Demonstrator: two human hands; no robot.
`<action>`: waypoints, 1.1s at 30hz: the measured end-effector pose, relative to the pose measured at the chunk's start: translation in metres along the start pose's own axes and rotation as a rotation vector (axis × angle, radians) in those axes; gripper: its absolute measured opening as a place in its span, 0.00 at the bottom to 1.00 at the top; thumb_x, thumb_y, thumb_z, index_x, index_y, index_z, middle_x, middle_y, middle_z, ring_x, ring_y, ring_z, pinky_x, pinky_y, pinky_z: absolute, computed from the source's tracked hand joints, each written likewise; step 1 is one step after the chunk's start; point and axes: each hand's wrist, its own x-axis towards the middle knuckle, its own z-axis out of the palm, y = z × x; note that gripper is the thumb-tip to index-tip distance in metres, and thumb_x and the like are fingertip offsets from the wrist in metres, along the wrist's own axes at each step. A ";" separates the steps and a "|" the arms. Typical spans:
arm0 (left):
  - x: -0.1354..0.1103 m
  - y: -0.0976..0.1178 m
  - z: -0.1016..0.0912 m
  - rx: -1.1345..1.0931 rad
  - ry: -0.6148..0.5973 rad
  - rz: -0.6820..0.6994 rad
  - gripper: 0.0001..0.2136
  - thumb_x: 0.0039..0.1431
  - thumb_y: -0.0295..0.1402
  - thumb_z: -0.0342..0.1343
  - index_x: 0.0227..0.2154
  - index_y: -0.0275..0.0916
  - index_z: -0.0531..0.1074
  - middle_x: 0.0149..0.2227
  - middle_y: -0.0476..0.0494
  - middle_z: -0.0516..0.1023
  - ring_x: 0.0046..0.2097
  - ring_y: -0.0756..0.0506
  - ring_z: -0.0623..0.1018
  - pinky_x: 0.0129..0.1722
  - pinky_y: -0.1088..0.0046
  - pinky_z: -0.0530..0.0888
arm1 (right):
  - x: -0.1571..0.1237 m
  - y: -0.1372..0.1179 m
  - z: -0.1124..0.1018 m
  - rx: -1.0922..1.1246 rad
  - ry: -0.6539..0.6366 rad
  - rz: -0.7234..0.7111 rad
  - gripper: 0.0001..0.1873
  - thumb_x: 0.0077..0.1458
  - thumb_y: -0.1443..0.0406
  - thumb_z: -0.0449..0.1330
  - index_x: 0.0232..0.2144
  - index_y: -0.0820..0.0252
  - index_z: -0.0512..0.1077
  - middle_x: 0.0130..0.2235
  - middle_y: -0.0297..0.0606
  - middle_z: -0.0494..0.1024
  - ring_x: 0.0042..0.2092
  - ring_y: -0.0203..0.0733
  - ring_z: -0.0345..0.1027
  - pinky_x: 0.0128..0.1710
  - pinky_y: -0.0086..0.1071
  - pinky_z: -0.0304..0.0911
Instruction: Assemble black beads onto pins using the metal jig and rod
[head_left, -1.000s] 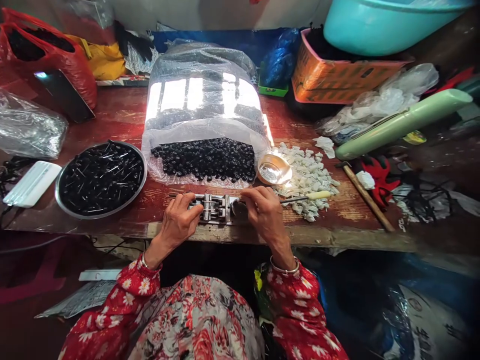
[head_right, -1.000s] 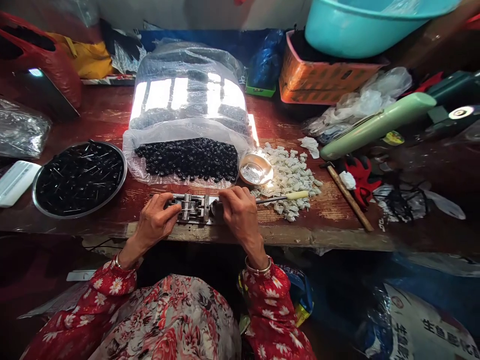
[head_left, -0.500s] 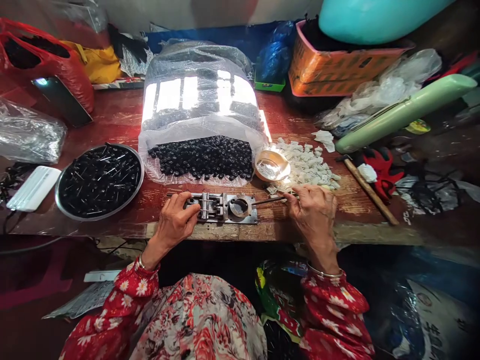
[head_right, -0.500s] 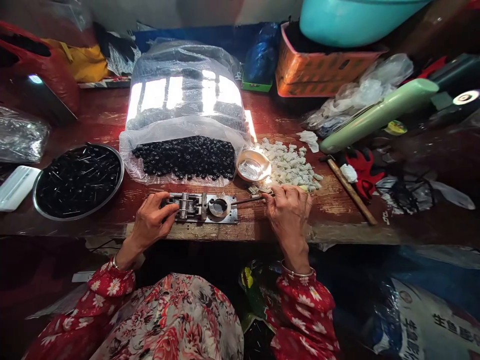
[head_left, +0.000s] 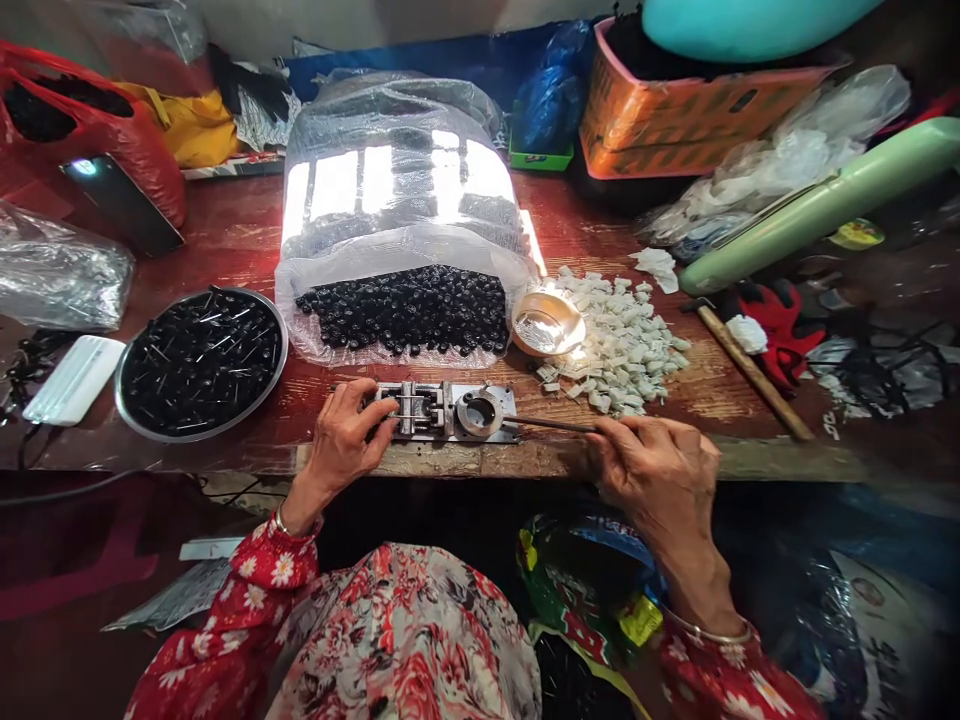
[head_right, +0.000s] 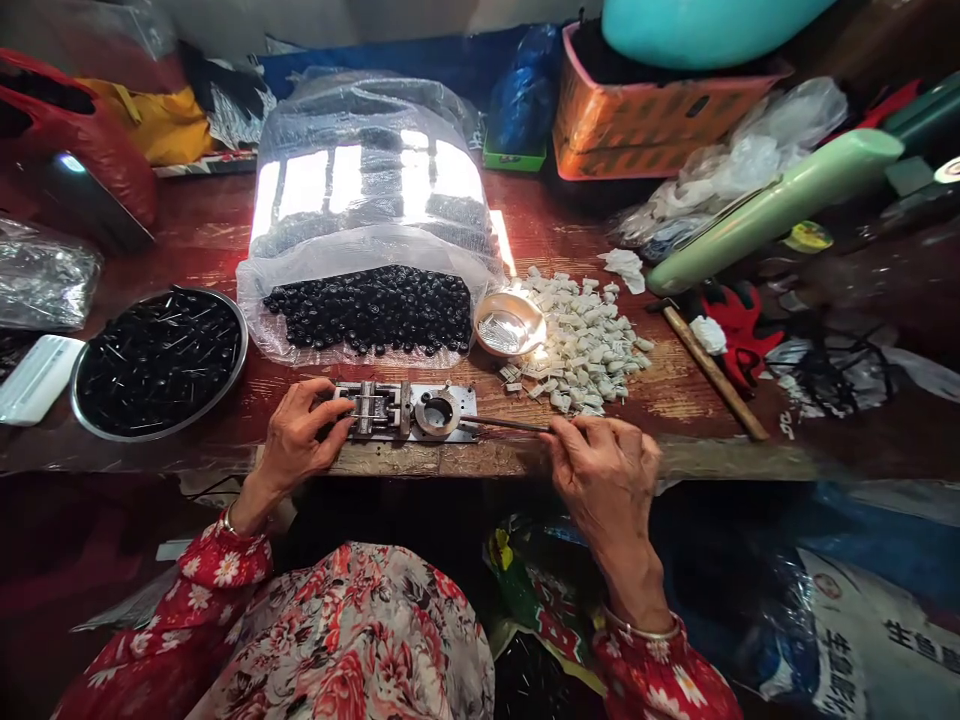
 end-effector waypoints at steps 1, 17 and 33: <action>0.000 -0.002 -0.002 -0.004 0.008 -0.005 0.08 0.67 0.34 0.60 0.46 0.43 0.79 0.50 0.38 0.75 0.49 0.40 0.74 0.50 0.60 0.74 | -0.008 -0.002 -0.005 0.034 -0.031 0.004 0.18 0.70 0.55 0.54 0.44 0.54 0.82 0.42 0.47 0.82 0.47 0.57 0.68 0.49 0.49 0.60; -0.004 -0.029 -0.006 0.064 -0.161 0.053 0.30 0.68 0.53 0.57 0.66 0.43 0.67 0.66 0.32 0.72 0.64 0.32 0.70 0.62 0.50 0.62 | -0.038 -0.016 -0.037 1.257 -1.172 0.432 0.36 0.63 0.33 0.53 0.45 0.58 0.74 0.20 0.25 0.58 0.21 0.32 0.46 0.20 0.28 0.43; 0.001 -0.027 -0.007 -0.059 -0.201 0.002 0.24 0.70 0.47 0.55 0.64 0.42 0.67 0.66 0.34 0.71 0.65 0.34 0.71 0.66 0.50 0.60 | -0.058 -0.030 -0.035 1.446 -1.188 0.510 0.26 0.69 0.40 0.53 0.46 0.56 0.68 0.23 0.23 0.57 0.22 0.31 0.44 0.21 0.28 0.41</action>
